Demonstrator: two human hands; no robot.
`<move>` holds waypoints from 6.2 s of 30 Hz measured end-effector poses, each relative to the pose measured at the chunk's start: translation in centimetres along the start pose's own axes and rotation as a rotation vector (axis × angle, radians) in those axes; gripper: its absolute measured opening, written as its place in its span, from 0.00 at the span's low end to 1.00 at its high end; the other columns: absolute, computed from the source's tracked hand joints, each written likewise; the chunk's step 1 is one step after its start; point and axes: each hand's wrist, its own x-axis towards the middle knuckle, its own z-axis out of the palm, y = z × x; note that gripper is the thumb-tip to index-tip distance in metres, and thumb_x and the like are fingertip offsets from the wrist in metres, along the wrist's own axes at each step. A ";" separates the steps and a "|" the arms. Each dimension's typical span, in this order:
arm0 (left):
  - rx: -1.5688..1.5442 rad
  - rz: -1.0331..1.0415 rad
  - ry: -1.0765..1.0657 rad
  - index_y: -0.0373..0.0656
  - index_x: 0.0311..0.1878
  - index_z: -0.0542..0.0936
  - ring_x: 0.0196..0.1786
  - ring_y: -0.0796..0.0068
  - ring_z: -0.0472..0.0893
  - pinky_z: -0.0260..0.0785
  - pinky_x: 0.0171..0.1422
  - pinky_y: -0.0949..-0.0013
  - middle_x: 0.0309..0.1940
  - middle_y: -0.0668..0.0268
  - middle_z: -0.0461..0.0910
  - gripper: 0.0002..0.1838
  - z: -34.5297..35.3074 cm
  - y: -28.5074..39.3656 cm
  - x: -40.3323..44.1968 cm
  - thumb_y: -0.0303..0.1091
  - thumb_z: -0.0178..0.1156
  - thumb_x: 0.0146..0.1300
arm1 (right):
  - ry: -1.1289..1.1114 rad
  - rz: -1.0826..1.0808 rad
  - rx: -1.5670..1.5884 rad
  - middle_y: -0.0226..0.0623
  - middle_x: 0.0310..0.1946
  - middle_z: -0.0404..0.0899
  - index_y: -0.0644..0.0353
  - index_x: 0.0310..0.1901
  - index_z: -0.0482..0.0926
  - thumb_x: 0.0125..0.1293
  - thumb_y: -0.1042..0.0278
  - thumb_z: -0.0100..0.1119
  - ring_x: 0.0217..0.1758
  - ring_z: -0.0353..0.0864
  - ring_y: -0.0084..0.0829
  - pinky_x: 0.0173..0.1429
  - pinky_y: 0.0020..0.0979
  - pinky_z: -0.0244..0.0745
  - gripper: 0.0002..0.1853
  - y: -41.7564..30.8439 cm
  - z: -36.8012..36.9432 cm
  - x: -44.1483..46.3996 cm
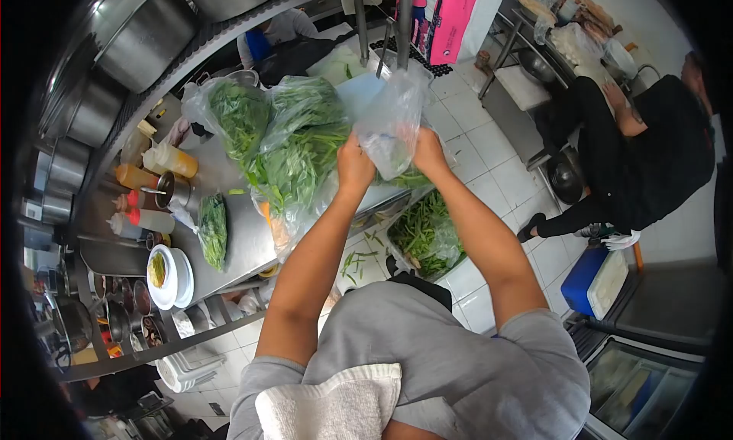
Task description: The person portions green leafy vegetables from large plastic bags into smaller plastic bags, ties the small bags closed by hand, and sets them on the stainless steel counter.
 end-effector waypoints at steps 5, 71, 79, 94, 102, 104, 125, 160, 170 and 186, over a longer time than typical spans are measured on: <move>-0.050 0.003 0.088 0.34 0.46 0.75 0.47 0.50 0.76 0.67 0.52 0.62 0.41 0.51 0.78 0.17 0.0 -0.7 0.9 0.26 0.59 0.51 | 0.254 0.214 0.133 0.50 0.42 0.78 0.63 0.46 0.77 0.60 0.61 0.56 0.46 0.78 0.43 0.51 0.38 0.71 0.17 0.7 2.2 2.3; -0.384 -0.643 0.147 0.24 0.30 0.77 0.31 0.63 0.77 0.67 0.40 0.62 0.25 0.51 0.78 0.32 2.0 3.4 2.0 0.53 0.47 0.66 | 0.258 0.231 0.883 0.37 0.51 0.71 0.63 0.58 0.61 0.54 0.69 0.64 0.54 0.70 0.27 0.58 0.29 0.66 0.31 -4.0 2.9 -2.7; -0.413 -0.122 0.006 0.27 0.57 0.68 0.58 0.63 0.69 0.58 0.62 0.66 0.55 0.47 0.70 0.31 -1.7 4.0 2.0 0.50 0.50 0.65 | 0.153 0.363 1.116 0.37 0.44 0.76 0.64 0.52 0.69 0.56 0.70 0.60 0.45 0.76 0.27 0.50 0.29 0.72 0.22 -5.7 1.7 -0.5; -0.276 -0.381 -0.007 0.30 0.52 0.74 0.53 0.61 0.74 0.62 0.58 0.66 0.47 0.51 0.77 0.27 -3.9 5.7 -0.1 0.49 0.47 0.67 | -0.065 0.693 1.463 0.33 0.40 0.78 0.58 0.50 0.73 0.62 0.51 0.54 0.40 0.80 0.27 0.45 0.32 0.76 0.21 -5.9 4.9 -2.1; -0.482 -0.411 0.099 0.34 0.40 0.75 0.22 0.74 0.74 0.66 0.26 0.71 0.28 0.61 0.76 0.17 -4.6 4.4 1.6 0.41 0.46 0.69 | 0.434 0.028 0.461 0.48 0.49 0.74 0.70 0.62 0.59 0.62 0.52 0.58 0.55 0.72 0.35 0.60 0.33 0.64 0.35 -4.3 3.9 -2.7; -0.388 -0.499 0.050 0.34 0.40 0.74 0.21 0.74 0.73 0.65 0.24 0.72 0.29 0.61 0.76 0.15 -4.1 3.9 1.2 0.39 0.46 0.68 | 0.188 0.081 0.494 0.48 0.49 0.74 0.69 0.61 0.61 0.62 0.53 0.58 0.55 0.72 0.34 0.60 0.34 0.64 0.34 -9.1 0.7 -2.1; -0.249 -0.002 -0.307 0.39 0.48 0.73 0.56 0.63 0.71 0.60 0.62 0.65 0.45 0.61 0.76 0.14 -1.4 0.5 -0.6 0.32 0.51 0.60 | 0.161 0.421 1.023 0.25 0.34 0.75 0.58 0.44 0.77 0.64 0.57 0.54 0.34 0.73 0.18 0.38 0.23 0.69 0.14 -18.4 4.7 1.7; -0.214 0.127 -0.152 0.39 0.65 0.62 0.69 0.60 0.57 0.43 0.72 0.63 0.65 0.57 0.60 0.24 -7.5 4.2 1.5 0.40 0.37 0.71 | -0.293 0.548 1.382 0.37 0.50 0.74 0.60 0.58 0.67 0.60 0.48 0.59 0.52 0.74 0.31 0.58 0.32 0.68 0.30 -8.6 3.2 -0.2; -0.366 -0.034 -0.122 0.32 0.61 0.65 0.64 0.63 0.64 0.52 0.68 0.67 0.61 0.52 0.66 0.29 -6.6 4.8 0.1 0.48 0.48 0.67 | -0.102 0.686 1.565 0.37 0.48 0.74 0.61 0.59 0.66 0.61 0.43 0.55 0.49 0.75 0.31 0.52 0.31 0.72 0.33 -9.8 6.8 0.0; -0.803 -0.199 -0.132 0.34 0.66 0.57 0.66 0.66 0.60 0.50 0.69 0.67 0.64 0.56 0.60 0.37 -6.0 4.1 0.6 0.46 0.57 0.60 | 0.018 0.631 1.528 0.38 0.47 0.75 0.60 0.58 0.66 0.68 0.49 0.46 0.47 0.77 0.32 0.49 0.32 0.74 0.25 -11.0 5.8 0.8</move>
